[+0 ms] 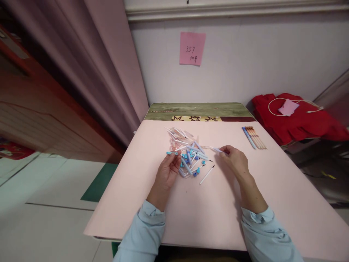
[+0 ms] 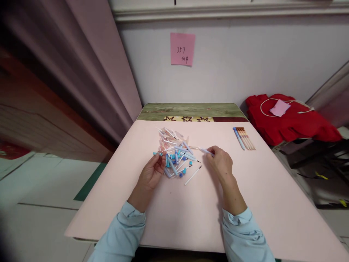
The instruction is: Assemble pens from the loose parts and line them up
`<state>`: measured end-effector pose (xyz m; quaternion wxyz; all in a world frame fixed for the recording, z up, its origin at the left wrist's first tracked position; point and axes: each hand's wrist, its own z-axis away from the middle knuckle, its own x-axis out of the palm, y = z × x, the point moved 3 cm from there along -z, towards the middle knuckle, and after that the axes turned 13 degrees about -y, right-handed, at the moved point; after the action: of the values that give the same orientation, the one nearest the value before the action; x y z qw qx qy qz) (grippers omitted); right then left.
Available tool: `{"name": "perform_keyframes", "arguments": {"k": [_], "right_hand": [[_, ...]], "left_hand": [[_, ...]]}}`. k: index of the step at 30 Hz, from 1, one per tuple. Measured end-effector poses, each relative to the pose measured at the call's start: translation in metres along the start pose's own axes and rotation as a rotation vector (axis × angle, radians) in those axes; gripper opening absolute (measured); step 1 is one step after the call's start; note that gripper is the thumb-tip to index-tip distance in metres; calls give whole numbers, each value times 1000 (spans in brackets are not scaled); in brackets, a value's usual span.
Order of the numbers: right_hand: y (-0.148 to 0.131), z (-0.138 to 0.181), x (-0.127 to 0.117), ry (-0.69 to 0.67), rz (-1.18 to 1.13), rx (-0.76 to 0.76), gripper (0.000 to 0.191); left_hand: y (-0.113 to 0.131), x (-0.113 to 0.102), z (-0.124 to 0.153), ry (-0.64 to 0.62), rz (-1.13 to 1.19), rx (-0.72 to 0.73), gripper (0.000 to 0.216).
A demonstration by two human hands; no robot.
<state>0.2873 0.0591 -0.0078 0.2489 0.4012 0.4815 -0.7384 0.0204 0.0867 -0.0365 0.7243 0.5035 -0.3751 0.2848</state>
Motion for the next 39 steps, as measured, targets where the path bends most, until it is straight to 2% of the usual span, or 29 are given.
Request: {"name": "perform_keyframes", "arguments": {"k": [5,9,14,22,29,34,35,39], "right_hand": [[1,-1,0,74,-152,-55,21],[2,-2,3,95,-377,-120,34],[-6,-4,16,-31,-712,-232,46],[-40,10,39,-248,-1059,-365,38],[-43,14,46,-248,-1062,-428,40],[-16,0,30,25,-818,-324,45],[-13,-2,27,46,-811,-311,44],[-19,2,25,-26,-883,-405,36]], "left_hand": [[2,0,0,34,20,7,11],[1,-2,-1,36,43,15,9],[1,-2,-1,39,40,18,9],[-1,-2,0,21,44,25,9],[-3,-2,1,-26,-3,21,8],[-3,-3,2,-32,-7,22,8],[-3,-3,2,-29,-5,22,7],[-4,-2,2,-29,-13,16,6]]}}
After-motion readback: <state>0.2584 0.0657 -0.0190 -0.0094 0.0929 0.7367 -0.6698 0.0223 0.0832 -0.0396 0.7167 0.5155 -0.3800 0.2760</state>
